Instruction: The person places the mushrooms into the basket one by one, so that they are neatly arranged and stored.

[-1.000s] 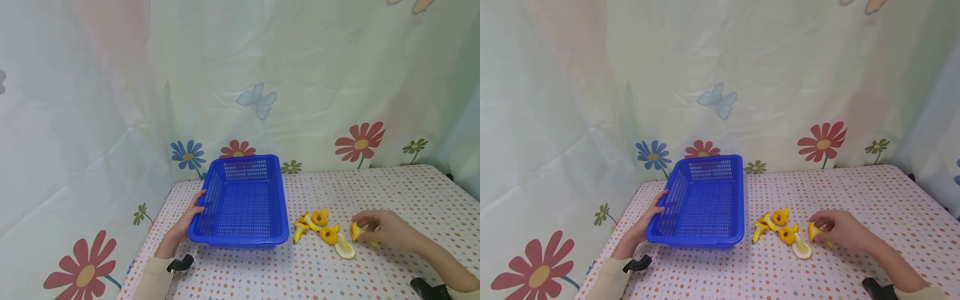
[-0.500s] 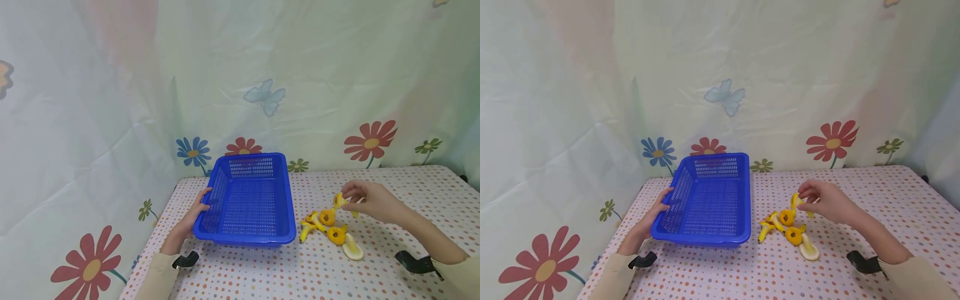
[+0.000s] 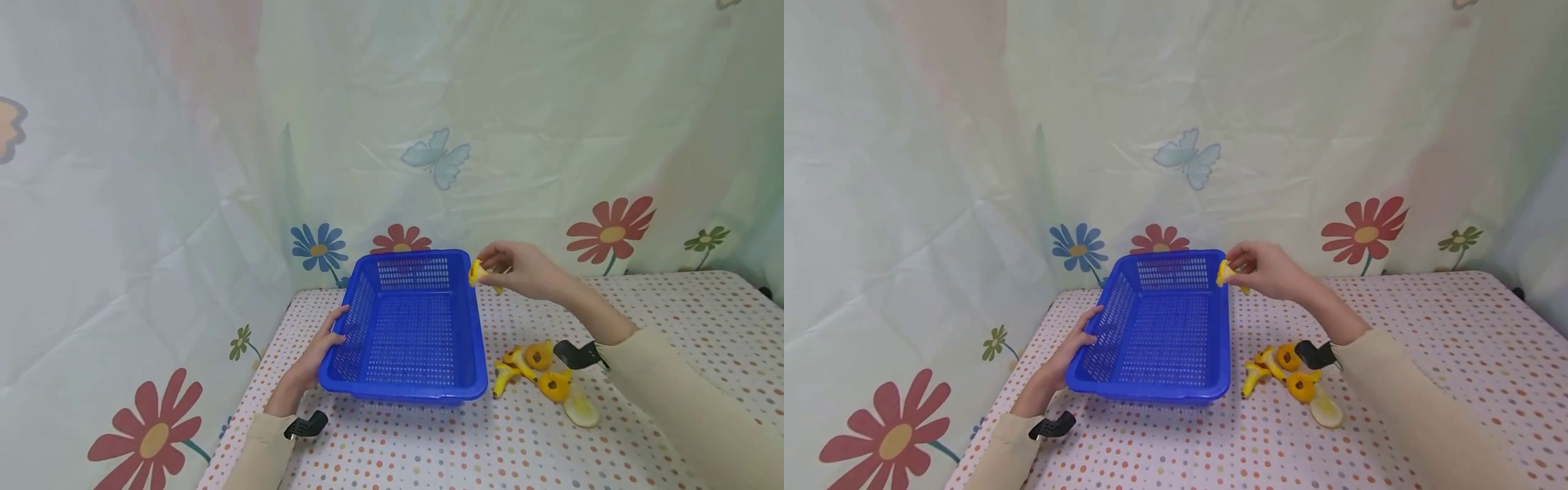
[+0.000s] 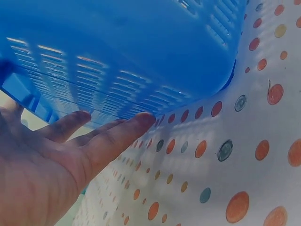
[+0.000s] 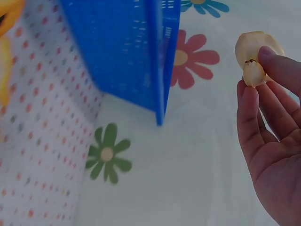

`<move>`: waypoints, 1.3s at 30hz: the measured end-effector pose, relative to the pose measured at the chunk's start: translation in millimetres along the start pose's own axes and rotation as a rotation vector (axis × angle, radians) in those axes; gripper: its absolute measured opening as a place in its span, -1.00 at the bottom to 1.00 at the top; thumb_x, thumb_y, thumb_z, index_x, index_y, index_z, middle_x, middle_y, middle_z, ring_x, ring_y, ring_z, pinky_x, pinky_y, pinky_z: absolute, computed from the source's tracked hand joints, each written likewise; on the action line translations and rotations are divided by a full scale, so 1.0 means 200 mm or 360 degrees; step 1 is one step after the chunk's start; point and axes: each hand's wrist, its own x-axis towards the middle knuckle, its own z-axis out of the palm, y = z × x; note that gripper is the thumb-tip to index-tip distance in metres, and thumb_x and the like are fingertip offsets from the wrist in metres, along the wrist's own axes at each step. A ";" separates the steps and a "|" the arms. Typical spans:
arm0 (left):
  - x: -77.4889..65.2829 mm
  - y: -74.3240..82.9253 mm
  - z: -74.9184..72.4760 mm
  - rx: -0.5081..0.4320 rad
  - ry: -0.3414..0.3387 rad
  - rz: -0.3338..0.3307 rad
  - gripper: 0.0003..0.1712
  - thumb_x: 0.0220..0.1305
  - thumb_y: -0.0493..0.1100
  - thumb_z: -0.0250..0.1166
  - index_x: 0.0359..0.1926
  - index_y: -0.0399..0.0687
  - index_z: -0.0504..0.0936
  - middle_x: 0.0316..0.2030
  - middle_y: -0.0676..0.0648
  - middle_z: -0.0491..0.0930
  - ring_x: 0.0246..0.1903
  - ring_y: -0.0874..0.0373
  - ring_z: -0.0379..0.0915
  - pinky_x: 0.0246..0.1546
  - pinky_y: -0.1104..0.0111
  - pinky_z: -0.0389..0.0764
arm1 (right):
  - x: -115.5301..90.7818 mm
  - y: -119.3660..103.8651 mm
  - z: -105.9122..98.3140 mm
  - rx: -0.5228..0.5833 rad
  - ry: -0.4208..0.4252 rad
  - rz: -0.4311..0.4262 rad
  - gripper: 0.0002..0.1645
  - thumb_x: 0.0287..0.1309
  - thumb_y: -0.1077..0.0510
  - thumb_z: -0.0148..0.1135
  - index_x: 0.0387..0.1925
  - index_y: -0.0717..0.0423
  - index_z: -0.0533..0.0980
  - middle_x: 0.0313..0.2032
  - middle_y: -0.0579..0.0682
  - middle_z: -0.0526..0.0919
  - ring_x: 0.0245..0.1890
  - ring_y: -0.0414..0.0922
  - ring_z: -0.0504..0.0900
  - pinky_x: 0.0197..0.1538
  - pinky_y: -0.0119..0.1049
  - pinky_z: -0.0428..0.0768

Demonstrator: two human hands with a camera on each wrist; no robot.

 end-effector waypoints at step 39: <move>0.09 -0.08 -0.02 0.0018 -0.0037 0.0050 -0.32 0.21 -0.21 -0.11 0.31 0.32 -0.09 0.26 -0.18 -0.12 0.11 -0.28 0.07 -0.15 0.03 0.36 | 0.79 0.13 0.81 0.0475 -0.0195 0.0403 -0.62 -0.04 0.14 0.27 -0.12 0.13 0.51 -0.21 0.06 0.58 -0.17 -0.04 0.52 -0.15 -0.18 0.47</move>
